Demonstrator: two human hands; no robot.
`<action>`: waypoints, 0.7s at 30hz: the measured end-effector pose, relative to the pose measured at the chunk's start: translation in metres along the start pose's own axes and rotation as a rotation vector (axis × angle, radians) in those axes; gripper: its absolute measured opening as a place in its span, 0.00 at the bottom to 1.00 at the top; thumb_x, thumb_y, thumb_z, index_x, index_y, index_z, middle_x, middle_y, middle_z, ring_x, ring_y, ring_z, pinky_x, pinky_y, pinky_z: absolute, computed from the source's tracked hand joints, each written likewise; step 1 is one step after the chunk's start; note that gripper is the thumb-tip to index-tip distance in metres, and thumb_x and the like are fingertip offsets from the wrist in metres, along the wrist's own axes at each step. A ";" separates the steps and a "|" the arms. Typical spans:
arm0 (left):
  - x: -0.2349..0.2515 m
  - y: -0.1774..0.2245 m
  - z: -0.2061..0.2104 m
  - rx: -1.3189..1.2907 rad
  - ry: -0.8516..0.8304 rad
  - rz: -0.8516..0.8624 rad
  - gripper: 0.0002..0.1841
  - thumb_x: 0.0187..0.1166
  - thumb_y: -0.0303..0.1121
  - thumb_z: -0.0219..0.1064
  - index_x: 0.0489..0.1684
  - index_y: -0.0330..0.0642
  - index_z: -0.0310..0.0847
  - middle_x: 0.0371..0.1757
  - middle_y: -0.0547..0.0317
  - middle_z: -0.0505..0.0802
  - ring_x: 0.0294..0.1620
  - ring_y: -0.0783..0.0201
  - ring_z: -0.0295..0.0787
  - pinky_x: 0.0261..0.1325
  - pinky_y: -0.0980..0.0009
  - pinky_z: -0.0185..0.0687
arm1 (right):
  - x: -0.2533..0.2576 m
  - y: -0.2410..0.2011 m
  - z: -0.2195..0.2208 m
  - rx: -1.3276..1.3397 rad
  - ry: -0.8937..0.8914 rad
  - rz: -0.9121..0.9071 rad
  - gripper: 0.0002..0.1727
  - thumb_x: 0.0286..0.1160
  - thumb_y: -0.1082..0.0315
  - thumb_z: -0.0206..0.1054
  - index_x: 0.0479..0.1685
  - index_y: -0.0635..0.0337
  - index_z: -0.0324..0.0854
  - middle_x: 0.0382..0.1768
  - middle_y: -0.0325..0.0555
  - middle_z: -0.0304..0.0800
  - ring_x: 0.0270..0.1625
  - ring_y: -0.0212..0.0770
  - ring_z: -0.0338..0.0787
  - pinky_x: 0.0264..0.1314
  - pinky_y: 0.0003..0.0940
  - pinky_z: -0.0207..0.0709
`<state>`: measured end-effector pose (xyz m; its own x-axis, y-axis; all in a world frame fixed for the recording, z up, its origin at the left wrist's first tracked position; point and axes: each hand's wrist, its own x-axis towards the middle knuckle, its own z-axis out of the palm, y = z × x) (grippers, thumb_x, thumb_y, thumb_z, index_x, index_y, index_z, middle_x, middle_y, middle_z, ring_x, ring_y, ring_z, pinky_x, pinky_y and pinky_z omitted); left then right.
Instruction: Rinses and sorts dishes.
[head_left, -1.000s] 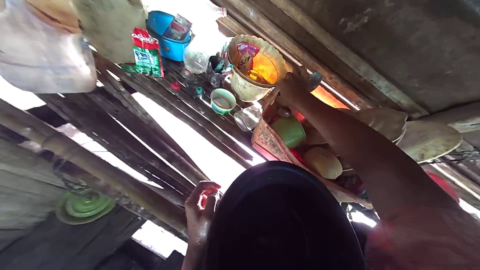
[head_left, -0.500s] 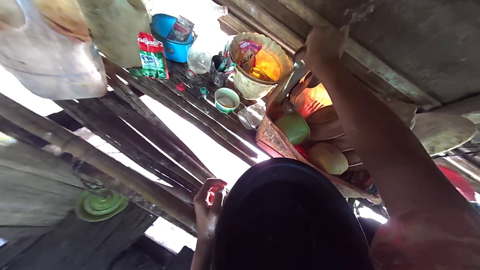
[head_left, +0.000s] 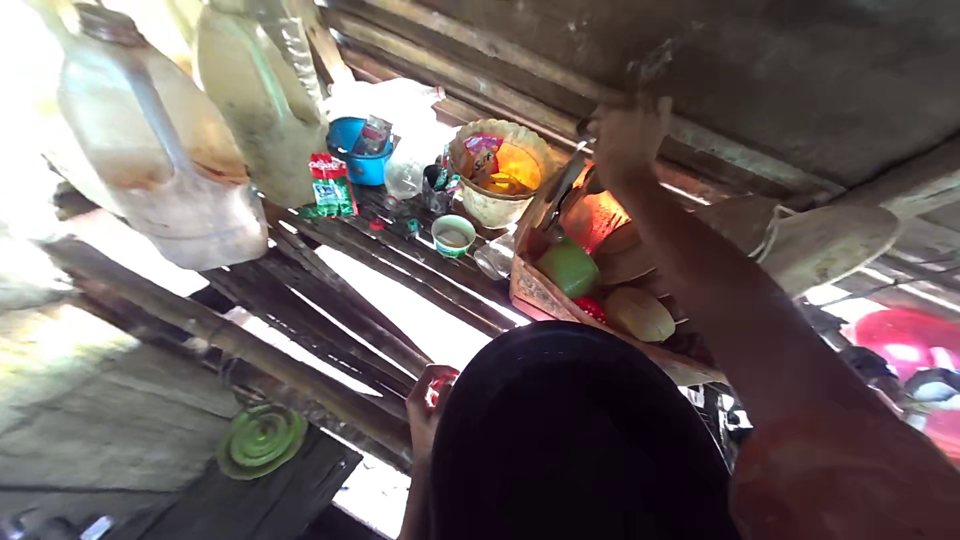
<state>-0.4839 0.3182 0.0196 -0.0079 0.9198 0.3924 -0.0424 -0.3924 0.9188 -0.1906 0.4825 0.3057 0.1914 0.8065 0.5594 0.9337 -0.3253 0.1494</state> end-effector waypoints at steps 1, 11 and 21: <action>0.000 0.004 0.002 0.001 -0.005 -0.023 0.12 0.73 0.27 0.56 0.41 0.27 0.83 0.36 0.67 0.91 0.39 0.87 0.84 0.46 0.86 0.80 | -0.007 0.004 0.014 0.022 -0.004 -0.038 0.15 0.83 0.68 0.62 0.61 0.65 0.86 0.62 0.65 0.88 0.72 0.67 0.81 0.79 0.67 0.60; 0.008 0.042 0.012 0.132 0.042 -0.245 0.11 0.80 0.17 0.53 0.45 0.14 0.79 0.36 0.52 0.90 0.37 0.86 0.82 0.48 0.86 0.79 | -0.054 0.036 0.008 0.170 -0.222 -0.199 0.39 0.84 0.57 0.64 0.95 0.50 0.54 0.93 0.63 0.50 0.92 0.68 0.53 0.89 0.70 0.41; 0.019 0.161 0.025 -0.077 -0.465 -0.242 0.08 0.66 0.11 0.53 0.18 0.23 0.73 0.18 0.58 0.83 0.19 0.80 0.77 0.31 0.90 0.75 | -0.420 0.251 -0.098 0.171 0.508 0.283 0.12 0.83 0.62 0.62 0.51 0.59 0.86 0.64 0.55 0.86 0.67 0.57 0.80 0.69 0.59 0.65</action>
